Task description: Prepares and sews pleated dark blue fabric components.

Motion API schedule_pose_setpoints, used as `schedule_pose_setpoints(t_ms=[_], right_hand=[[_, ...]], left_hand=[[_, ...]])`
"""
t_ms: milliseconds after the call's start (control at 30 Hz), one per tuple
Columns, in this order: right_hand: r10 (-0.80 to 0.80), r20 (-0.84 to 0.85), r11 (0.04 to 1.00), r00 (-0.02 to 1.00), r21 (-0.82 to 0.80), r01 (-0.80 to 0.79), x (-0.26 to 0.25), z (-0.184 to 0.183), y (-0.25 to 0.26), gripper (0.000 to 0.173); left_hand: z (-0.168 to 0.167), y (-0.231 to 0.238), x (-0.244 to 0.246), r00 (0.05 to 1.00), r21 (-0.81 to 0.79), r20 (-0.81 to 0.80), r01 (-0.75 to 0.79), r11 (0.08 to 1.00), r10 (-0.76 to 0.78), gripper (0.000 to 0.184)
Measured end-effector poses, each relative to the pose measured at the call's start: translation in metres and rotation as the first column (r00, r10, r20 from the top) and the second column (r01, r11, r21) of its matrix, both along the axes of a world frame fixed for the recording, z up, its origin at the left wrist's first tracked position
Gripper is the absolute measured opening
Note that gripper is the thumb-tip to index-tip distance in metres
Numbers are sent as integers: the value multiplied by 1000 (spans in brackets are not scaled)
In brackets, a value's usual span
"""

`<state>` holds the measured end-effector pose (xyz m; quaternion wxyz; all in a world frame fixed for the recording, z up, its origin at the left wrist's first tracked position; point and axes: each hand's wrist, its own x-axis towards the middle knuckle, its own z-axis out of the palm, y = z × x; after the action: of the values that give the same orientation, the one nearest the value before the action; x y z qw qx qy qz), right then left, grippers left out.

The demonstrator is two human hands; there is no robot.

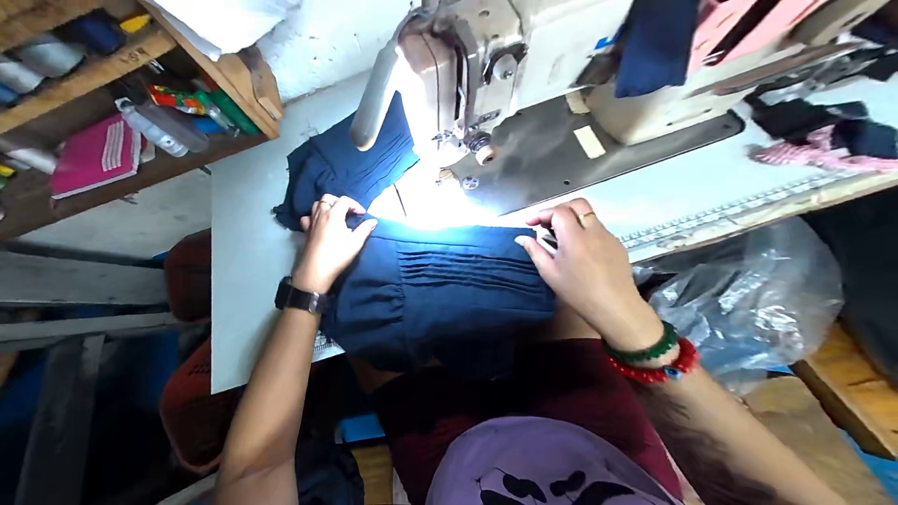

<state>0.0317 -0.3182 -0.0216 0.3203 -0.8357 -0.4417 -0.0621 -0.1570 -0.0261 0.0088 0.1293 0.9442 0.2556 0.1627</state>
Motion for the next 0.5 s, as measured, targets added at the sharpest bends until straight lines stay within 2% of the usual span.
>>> schedule_pose_setpoints(t_ms=[33,100,167,233,333,433,500], right_hand=[[32,77,999,996,11,-33,-7,3,-3,24],[138,150,990,979,-24,-136,-29,8,-5,27],[261,145,964,954,-82,-251,-49,8,-1,33],[328,129,940,936,-141,-310,-58,0,7,39],[297,117,934,948,-244,-263,-58,-9,12,46],[246,123,940,961,-274,-206,-55,-8,11,50],[231,131,945,964,-267,-190,-54,-6,14,52]], left_hand=[[2,-15,0,1000,101,26,-15,995,12,26],[0,-51,1,988,262,88,97,960,-124,23],[-11,-87,2,931,255,101,318,913,-352,26],[-24,-104,1,871,168,23,481,860,-491,33],[-34,-95,-1,866,33,-112,493,869,-487,51],[-32,-79,-2,904,28,-173,401,915,-391,69],[-31,-76,-1,911,50,-196,380,924,-364,73]])
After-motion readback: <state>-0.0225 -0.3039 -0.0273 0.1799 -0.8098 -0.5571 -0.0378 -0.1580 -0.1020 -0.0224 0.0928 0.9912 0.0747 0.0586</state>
